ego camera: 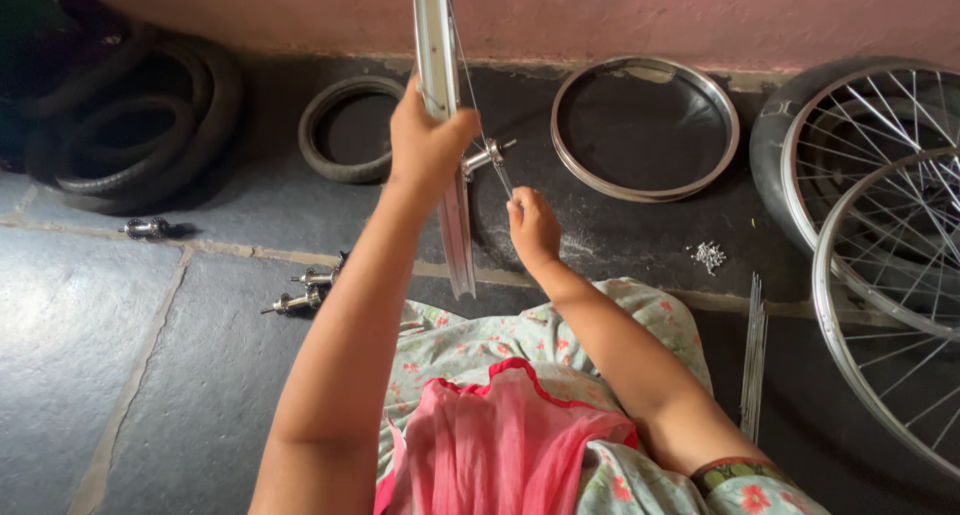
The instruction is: The person inserts multiple spokes into the hub flange, then attaches the hub to a rim and threads nuts onto the spoke ends to secure them.
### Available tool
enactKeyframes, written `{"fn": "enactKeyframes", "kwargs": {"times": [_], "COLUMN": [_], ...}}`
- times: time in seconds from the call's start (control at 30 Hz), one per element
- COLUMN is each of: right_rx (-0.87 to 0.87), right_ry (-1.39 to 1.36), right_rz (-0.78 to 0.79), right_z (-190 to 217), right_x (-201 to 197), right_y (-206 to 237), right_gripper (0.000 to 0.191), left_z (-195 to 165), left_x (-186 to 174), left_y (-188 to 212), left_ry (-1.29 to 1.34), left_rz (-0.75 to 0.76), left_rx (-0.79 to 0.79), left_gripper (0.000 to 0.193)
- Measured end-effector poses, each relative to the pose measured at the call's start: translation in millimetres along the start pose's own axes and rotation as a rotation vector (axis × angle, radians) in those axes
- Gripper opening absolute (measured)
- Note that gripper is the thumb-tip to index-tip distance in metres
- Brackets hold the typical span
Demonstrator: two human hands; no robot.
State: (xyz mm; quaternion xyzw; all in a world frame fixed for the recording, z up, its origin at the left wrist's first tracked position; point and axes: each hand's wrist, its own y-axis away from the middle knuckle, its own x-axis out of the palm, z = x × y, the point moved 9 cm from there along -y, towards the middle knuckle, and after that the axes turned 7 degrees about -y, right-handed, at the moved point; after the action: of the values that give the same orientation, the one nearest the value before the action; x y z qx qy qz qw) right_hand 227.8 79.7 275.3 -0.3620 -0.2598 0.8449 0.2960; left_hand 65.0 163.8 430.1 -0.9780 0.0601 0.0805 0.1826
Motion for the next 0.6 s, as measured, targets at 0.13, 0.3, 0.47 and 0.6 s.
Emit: {"fn": "enactKeyframes", "kwargs": {"times": [0.13, 0.3, 0.47, 0.6], "right_rx": [0.173, 0.869, 1.009, 1.153], "right_ry": [-0.138, -0.849, -1.152, -1.288], "right_rz": [0.070, 0.276, 0.372, 0.544], "right_z": [-13.7, -54.4, -44.1, -13.3], "right_x": [8.3, 48.7, 55.1, 39.3], "right_y": [21.1, 57.0, 64.9, 88.6], "right_gripper": [0.012, 0.014, 0.012, 0.007], "left_z": [-12.2, 4.9, 77.4, 62.8], "left_x": [-19.3, -16.5, 4.4, 6.3], "left_y": [-27.5, 43.5, 92.7, 91.4], "left_ry": [-0.307, -0.318, -0.024, 0.108], "left_rz": [-0.192, -0.289, -0.123, -0.016], "left_rx": [0.196, 0.575, 0.222, 0.159], "left_gripper": [0.045, 0.063, 0.044, 0.042]}}
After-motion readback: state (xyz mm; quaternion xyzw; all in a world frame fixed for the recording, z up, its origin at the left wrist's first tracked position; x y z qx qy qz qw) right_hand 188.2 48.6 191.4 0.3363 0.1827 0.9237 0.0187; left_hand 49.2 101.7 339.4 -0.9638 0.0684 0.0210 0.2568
